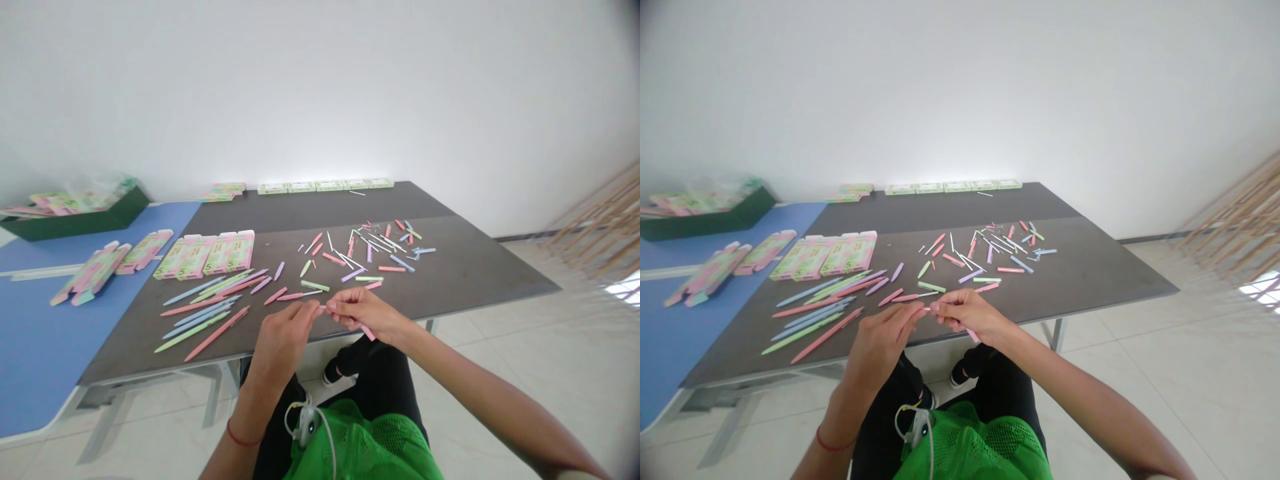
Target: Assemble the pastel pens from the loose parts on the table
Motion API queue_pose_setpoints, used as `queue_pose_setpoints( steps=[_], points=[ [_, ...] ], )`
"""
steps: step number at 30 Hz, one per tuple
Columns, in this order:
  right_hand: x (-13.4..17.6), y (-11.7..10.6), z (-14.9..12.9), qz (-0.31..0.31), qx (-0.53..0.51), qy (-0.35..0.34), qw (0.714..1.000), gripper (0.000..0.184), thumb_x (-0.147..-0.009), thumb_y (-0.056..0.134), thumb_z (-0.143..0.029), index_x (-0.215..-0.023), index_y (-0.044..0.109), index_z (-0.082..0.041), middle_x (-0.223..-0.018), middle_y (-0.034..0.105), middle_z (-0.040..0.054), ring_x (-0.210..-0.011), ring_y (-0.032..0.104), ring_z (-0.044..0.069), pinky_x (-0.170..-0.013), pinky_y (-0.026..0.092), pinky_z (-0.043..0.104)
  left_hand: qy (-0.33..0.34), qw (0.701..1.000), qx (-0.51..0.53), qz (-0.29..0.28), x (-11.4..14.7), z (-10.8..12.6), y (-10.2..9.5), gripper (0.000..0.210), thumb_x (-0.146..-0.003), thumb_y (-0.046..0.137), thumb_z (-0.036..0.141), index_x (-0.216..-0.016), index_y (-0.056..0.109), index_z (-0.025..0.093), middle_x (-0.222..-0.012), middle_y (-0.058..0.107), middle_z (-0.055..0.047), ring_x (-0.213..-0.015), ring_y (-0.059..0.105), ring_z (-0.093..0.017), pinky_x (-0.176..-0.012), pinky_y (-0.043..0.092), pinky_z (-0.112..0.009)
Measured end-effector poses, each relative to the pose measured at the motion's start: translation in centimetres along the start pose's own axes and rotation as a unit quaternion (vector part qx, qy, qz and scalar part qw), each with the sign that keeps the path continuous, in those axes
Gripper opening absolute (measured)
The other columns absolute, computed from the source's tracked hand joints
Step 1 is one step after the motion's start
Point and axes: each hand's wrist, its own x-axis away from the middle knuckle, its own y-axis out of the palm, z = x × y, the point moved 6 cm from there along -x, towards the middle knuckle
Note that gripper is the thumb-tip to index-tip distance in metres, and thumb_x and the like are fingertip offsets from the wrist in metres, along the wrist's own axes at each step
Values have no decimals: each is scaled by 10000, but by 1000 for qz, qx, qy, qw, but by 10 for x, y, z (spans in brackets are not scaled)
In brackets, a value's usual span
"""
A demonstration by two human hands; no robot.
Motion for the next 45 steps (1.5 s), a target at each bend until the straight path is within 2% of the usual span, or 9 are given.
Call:
queue_pose_setpoints(
  steps=[3, 6, 10, 13, 17, 21, 27, 34, 45],
  points=[
    [0, -1, 0, 14, -68, -1, 998, 344, -754, 907, -422, -844, 745, -133, -690, 598, -18, -508, 377, 53, -449, 189, 203, 35, 995, -92, -14, -1, 1, 2, 232, -1074, 553, 269, -982, 758, 214, -850, 776, -70, -730, 744, -189, -636, 503, -232],
    [1, -3, -5, 37, -196, -3, 980, 186, -790, 812, -206, -939, 715, -151, -706, 550, -30, -571, 464, 87, -473, 353, 197, 51, 994, -93, 16, -4, 0, 1, 196, -1067, 562, 242, -1013, 747, 203, -908, 789, -87, -817, 764, -204, -729, 541, -251],
    [5, -9, -21, 59, -307, -41, 949, 358, -672, 645, 85, -921, 624, -172, -758, 573, -22, -683, 593, 116, -676, 599, 242, 66, 994, -70, 45, -7, 8, -7, 159, -1065, 573, 227, -1048, 728, 196, -927, 799, -69, -822, 764, -194, -764, 559, -271],
    [6, -19, -31, 97, -349, -86, 928, 394, -748, 577, 150, -930, 548, -198, -813, 590, -15, -785, 682, 128, -838, 672, 290, 77, 994, -73, 36, -7, 28, -19, 148, -1071, 573, 211, -1032, 712, 179, -892, 786, -45, -744, 737, -155, -702, 530, -253],
    [1, -21, -27, 143, -389, -29, 910, 411, -830, 501, 170, -957, 494, -221, -985, 635, 46, -991, 775, 178, -673, 663, 181, 107, 987, -112, 33, -11, 58, -34, 131, -1069, 591, 211, -1016, 703, 167, -774, 728, -4, -634, 675, -128, -639, 485, -254],
    [-4, -9, -26, 163, -412, 12, 896, 368, -902, 484, 131, -1023, 515, -215, -1051, 652, 75, -1089, 782, 221, -619, 655, 159, 146, 972, -186, 8, -19, 70, -31, 184, -1079, 546, 183, -979, 698, 164, -763, 712, -10, -645, 676, -148, -598, 456, -278],
    [2, 6, -31, 198, -426, 21, 882, 379, -948, 421, 136, -1096, 518, -198, -1003, 649, 64, -1106, 778, 202, -676, 672, 156, 148, 964, -218, -36, -24, 66, -21, 196, -1083, 496, 151, -1003, 675, 156, -793, 693, -18, -672, 670, -162, -597, 463, -294],
    [1, 3, -23, 224, -418, 31, 880, 306, -995, 420, 91, -1067, 509, -193, -974, 649, 56, -963, 795, 173, -705, 701, 216, 166, 955, -239, -60, -27, 67, -14, 140, -1052, 537, 139, -947, 622, 177, -757, 635, -1, -638, 629, -182, -549, 424, -312],
    [-14, -1, -8, 167, -414, 39, 894, 270, -993, 457, 59, -1093, 540, -178, -998, 728, 74, -985, 800, 186, -834, 700, 301, 161, 975, -151, 16, -36, 57, -7, 241, -1096, 525, 210, -904, 667, 175, -790, 708, 9, -664, 652, -130, -631, 439, -286]
  ],
)
